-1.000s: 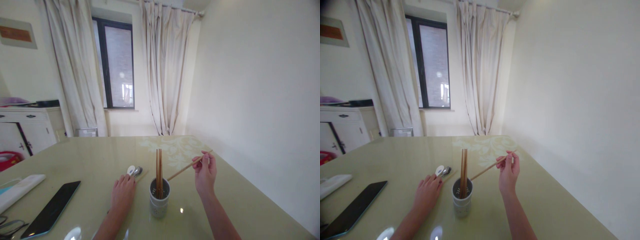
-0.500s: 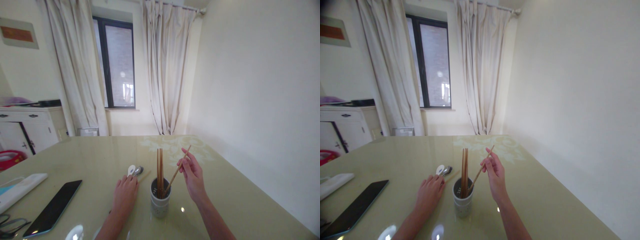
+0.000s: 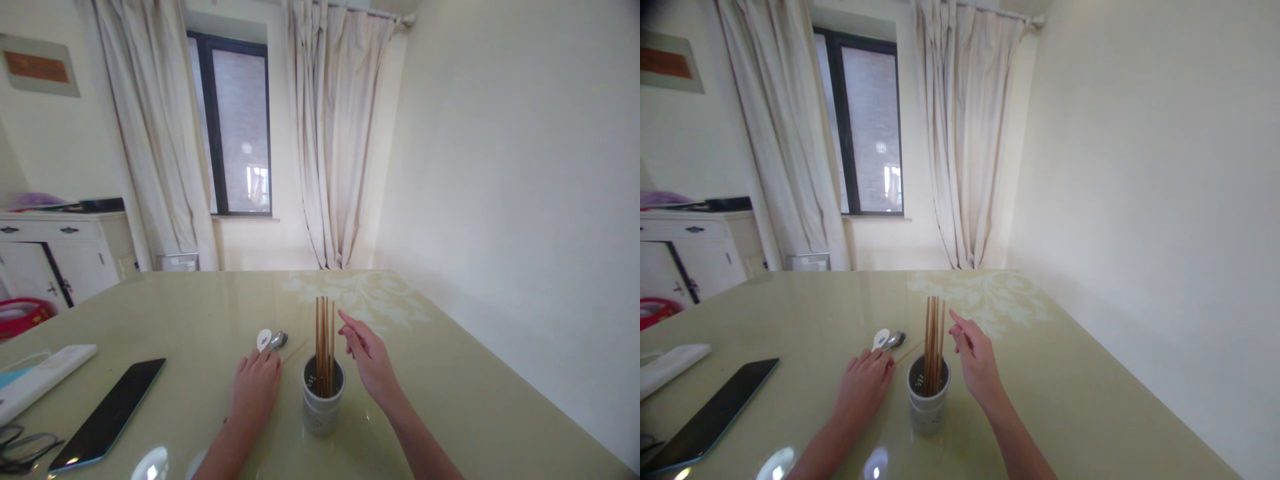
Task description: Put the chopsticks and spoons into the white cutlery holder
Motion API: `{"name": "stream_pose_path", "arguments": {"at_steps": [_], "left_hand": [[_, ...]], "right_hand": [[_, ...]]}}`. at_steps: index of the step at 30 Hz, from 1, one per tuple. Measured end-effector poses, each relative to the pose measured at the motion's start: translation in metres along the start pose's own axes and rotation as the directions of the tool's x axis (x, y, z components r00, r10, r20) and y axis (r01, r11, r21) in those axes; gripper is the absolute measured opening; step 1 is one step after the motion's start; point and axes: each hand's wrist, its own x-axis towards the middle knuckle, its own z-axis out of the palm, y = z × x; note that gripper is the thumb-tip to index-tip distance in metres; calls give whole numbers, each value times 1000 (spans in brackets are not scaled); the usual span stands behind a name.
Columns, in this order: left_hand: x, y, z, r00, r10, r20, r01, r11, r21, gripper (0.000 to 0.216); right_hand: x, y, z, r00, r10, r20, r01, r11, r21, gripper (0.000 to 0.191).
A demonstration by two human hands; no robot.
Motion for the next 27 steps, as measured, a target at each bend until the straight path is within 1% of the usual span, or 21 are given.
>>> {"name": "stream_pose_path", "arguments": {"at_steps": [3, 6, 7, 9, 12, 13, 15, 17, 19, 21, 23, 25, 26, 27], "left_hand": [[1, 3, -1, 999, 2, -33, -4, 998, -65, 25], [2, 10, -1, 998, 15, -67, -28, 978, -205, 24], [2, 13, 0, 997, 24, -75, -43, 963, -265, 24], [0, 19, 2, 996, 50, -79, -77, 919, -387, 25], [-4, 28, 7, 993, 85, -77, -113, 833, -542, 25], [-5, 30, 8, 992, 97, -77, -124, 805, -580, 26], [-5, 31, 12, 990, 113, -85, -141, 765, -628, 30], [-3, 27, 13, 990, 91, -105, -137, 766, -628, 33], [2, 18, 12, 992, 30, -127, -96, 822, -561, 36], [6, 7, 8, 992, -22, -123, -31, 907, -419, 35], [8, -3, 5, 994, -51, -94, 29, 973, -229, 32], [7, -10, 3, 995, -67, -69, 62, 996, -67, 31], [6, -12, 3, 996, -69, -63, 69, 998, -11, 31], [5, -13, 4, 996, -68, -59, 70, 997, 30, 31]], "right_hand": [[2, 8, -3, 1000, 17, 4, -17, 996, -83, 48], [2, 21, 2, 990, 143, 11, -142, 985, -93, 54], [1, 27, 6, 982, 188, 30, -185, 979, -81, 56], [-2, 36, 15, 963, 249, 102, -248, 969, -18, 58], [-10, 42, 30, 932, 302, 200, -332, 933, 142, 58], [-11, 42, 34, 923, 322, 211, -362, 913, 190, 58], [-11, 40, 38, 918, 353, 181, -391, 881, 266, 56], [-6, 37, 35, 926, 367, 81, -373, 868, 327, 53], [2, 33, 22, 921, 377, -96, -316, 869, 381, 54], [12, 29, 0, 880, 359, -310, -212, 883, 420, 57], [20, 24, -25, 809, 295, -508, -64, 904, 423, 58], [24, 16, -46, 748, 226, -624, 78, 904, 421, 55], [25, 11, -53, 738, 200, -644, 129, 896, 426, 54], [25, 6, -57, 743, 176, -646, 163, 888, 430, 52]]}}
